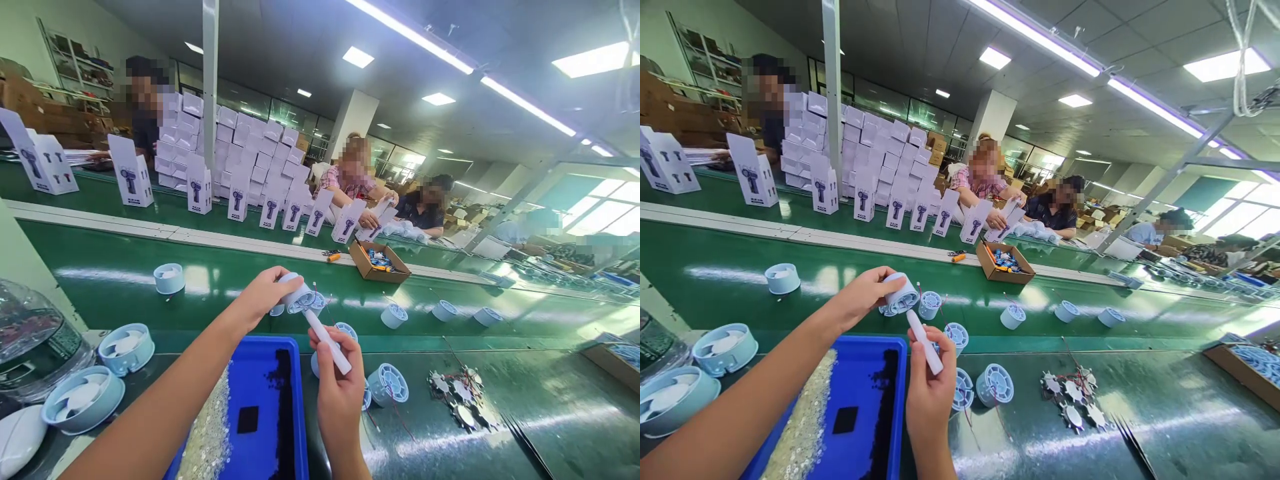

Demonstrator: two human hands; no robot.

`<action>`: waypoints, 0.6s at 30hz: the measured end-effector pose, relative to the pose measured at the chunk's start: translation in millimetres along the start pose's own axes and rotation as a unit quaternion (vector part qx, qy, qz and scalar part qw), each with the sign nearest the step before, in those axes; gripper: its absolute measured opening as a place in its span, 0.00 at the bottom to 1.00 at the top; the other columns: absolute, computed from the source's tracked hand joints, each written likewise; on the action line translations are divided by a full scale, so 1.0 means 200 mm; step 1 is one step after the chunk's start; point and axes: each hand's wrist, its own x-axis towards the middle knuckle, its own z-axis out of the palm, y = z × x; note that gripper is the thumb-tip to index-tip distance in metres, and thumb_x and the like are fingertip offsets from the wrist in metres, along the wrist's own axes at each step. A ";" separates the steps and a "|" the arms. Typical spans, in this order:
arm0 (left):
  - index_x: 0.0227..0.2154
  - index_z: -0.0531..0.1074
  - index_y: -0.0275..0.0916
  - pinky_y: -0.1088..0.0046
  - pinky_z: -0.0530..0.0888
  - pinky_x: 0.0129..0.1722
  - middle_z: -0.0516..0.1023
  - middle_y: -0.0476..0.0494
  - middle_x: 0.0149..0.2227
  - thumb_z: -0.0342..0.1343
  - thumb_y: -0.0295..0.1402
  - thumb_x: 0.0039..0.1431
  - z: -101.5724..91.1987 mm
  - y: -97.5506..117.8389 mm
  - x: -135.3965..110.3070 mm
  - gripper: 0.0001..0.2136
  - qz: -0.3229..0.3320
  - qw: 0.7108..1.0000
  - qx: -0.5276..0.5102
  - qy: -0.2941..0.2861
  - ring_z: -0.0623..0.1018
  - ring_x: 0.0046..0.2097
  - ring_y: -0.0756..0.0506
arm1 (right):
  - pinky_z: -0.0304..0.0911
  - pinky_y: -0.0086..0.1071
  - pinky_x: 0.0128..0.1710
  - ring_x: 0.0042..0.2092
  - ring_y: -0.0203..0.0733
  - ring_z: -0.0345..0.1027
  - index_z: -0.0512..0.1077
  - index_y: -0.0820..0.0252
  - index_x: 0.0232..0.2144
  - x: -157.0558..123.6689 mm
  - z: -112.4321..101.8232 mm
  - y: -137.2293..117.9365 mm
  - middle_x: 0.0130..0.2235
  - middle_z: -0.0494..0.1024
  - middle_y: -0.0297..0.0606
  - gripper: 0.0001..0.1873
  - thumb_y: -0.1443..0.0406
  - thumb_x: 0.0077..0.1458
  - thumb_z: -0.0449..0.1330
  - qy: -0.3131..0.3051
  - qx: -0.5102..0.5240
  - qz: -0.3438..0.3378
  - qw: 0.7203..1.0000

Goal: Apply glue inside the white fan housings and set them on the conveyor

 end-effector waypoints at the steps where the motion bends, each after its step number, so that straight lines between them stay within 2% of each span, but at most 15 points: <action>1: 0.29 0.68 0.38 0.76 0.60 0.24 0.68 0.52 0.26 0.60 0.47 0.45 0.00 0.01 0.00 0.17 -0.002 1.000 0.004 0.000 0.63 0.24 0.54 | 0.68 0.42 0.45 0.46 0.45 0.72 0.66 0.57 0.40 0.00 0.00 0.00 0.44 0.74 0.43 0.09 0.60 0.58 0.57 -0.003 -0.001 -0.001 1.000; 5: 0.29 0.70 0.37 0.76 0.60 0.25 0.69 0.51 0.26 0.59 0.47 0.46 0.02 0.02 -0.03 0.16 -0.006 0.999 0.033 -0.028 0.64 0.25 0.53 | 0.67 0.39 0.44 0.44 0.43 0.72 0.66 0.57 0.39 0.00 -0.01 0.00 0.43 0.74 0.42 0.10 0.59 0.58 0.56 -0.009 -0.012 -0.008 1.000; 7: 0.26 0.68 0.38 0.76 0.60 0.25 0.67 0.52 0.24 0.59 0.44 0.46 0.04 0.03 -0.04 0.14 0.007 0.998 0.057 -0.008 0.64 0.25 0.53 | 0.67 0.34 0.37 0.36 0.40 0.71 0.66 0.57 0.40 0.00 -0.01 0.01 0.38 0.74 0.39 0.12 0.57 0.57 0.56 0.010 -0.050 -0.001 0.999; 8: 0.24 0.67 0.39 0.76 0.60 0.24 0.66 0.53 0.24 0.59 0.43 0.46 0.06 0.03 -0.05 0.13 0.022 0.998 0.065 0.018 0.63 0.25 0.53 | 0.65 0.31 0.31 0.31 0.37 0.69 0.67 0.57 0.40 0.00 0.00 0.01 0.34 0.74 0.37 0.13 0.56 0.57 0.56 0.010 -0.078 0.009 0.997; 10: 0.21 0.62 0.40 0.76 0.60 0.24 0.63 0.54 0.22 0.57 0.42 0.48 0.10 0.04 -0.08 0.13 0.066 0.991 0.069 0.098 0.62 0.25 0.52 | 0.57 0.27 0.23 0.24 0.34 0.60 0.69 0.58 0.37 -0.01 0.00 0.01 0.26 0.68 0.32 0.14 0.54 0.57 0.55 -0.040 -0.135 0.027 0.990; 12: 0.16 0.56 0.40 0.75 0.60 0.24 0.58 0.53 0.20 0.54 0.42 0.51 0.15 0.05 -0.12 0.17 0.129 0.970 0.083 0.190 0.61 0.24 0.52 | 0.52 0.27 0.21 0.22 0.33 0.54 0.70 0.59 0.33 -0.03 0.02 0.01 0.21 0.63 0.29 0.16 0.54 0.59 0.52 -0.118 -0.158 0.028 0.980; 14: 0.14 0.51 0.39 0.75 0.60 0.24 0.54 0.52 0.19 0.52 0.42 0.53 0.20 0.07 -0.16 0.20 0.184 0.946 0.102 0.248 0.59 0.25 0.51 | 0.51 0.28 0.22 0.23 0.34 0.53 0.71 0.59 0.30 -0.05 0.03 0.00 0.21 0.61 0.30 0.19 0.53 0.61 0.48 -0.152 -0.143 0.016 0.978; 15: 0.14 0.50 0.39 0.75 0.61 0.24 0.53 0.52 0.19 0.52 0.42 0.53 0.22 0.08 -0.19 0.21 0.194 0.943 0.094 0.253 0.58 0.24 0.51 | 0.51 0.28 0.22 0.23 0.34 0.54 0.71 0.59 0.30 -0.07 0.04 -0.01 0.21 0.61 0.30 0.21 0.53 0.61 0.47 -0.146 -0.127 0.013 0.981; 18: 0.15 0.49 0.40 0.75 0.61 0.20 0.52 0.52 0.20 0.52 0.43 0.52 0.26 0.08 -0.24 0.21 0.170 0.963 -0.014 0.208 0.57 0.23 0.52 | 0.52 0.28 0.21 0.22 0.35 0.54 0.72 0.59 0.34 -0.10 0.06 -0.01 0.19 0.59 0.29 0.22 0.51 0.61 0.46 -0.119 -0.076 0.017 0.990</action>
